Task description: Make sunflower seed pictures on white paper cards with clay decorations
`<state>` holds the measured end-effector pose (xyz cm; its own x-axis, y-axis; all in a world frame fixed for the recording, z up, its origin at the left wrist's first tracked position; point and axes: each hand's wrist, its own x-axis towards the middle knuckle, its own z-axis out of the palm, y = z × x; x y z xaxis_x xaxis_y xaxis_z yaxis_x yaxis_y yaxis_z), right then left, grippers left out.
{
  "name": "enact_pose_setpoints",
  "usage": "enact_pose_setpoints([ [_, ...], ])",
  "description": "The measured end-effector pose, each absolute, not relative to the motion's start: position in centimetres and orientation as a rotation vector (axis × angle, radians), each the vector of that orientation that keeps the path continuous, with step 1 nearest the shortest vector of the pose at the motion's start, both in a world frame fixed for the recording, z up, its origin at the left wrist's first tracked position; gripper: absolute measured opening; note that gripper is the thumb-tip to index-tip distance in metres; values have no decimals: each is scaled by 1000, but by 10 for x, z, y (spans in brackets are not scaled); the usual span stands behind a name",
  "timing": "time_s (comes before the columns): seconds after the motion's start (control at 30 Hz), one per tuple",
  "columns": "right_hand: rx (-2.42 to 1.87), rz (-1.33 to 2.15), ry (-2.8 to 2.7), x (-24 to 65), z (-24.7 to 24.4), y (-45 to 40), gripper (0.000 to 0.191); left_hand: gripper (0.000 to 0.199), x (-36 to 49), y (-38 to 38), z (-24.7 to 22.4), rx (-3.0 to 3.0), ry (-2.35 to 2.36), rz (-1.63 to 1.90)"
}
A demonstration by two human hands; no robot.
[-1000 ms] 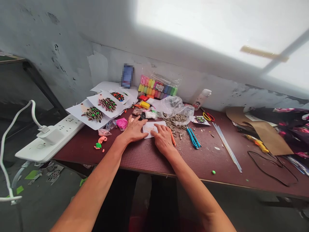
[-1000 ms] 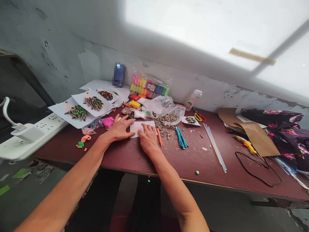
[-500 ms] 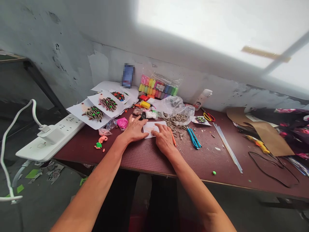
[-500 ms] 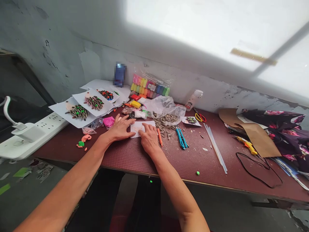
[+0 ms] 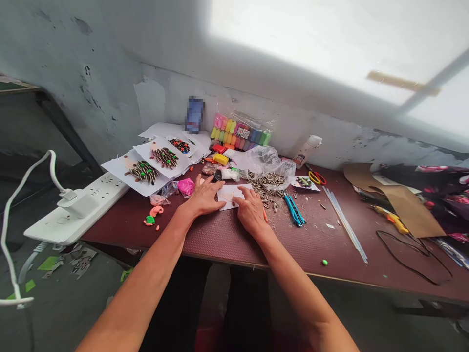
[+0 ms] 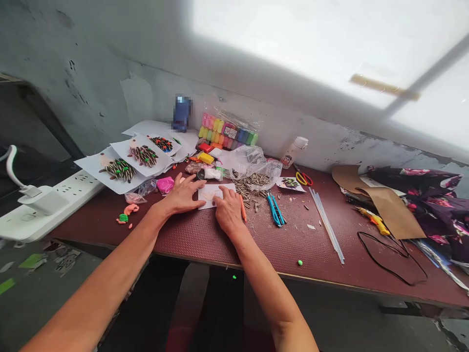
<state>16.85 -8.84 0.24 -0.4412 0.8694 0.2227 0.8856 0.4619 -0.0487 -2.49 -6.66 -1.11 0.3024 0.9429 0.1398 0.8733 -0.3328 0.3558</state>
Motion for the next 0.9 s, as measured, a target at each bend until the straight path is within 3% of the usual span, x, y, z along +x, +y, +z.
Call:
enact_pose_setpoints([
  [0.47, -1425, 71, -2396, 169, -5, -85, 42, 66, -25, -65, -14, 2375, 1668, 508],
  [0.9, -1604, -34, -2436, 169, -1, -83, 40, 67, -25, -65, -14, 2361, 1658, 502],
])
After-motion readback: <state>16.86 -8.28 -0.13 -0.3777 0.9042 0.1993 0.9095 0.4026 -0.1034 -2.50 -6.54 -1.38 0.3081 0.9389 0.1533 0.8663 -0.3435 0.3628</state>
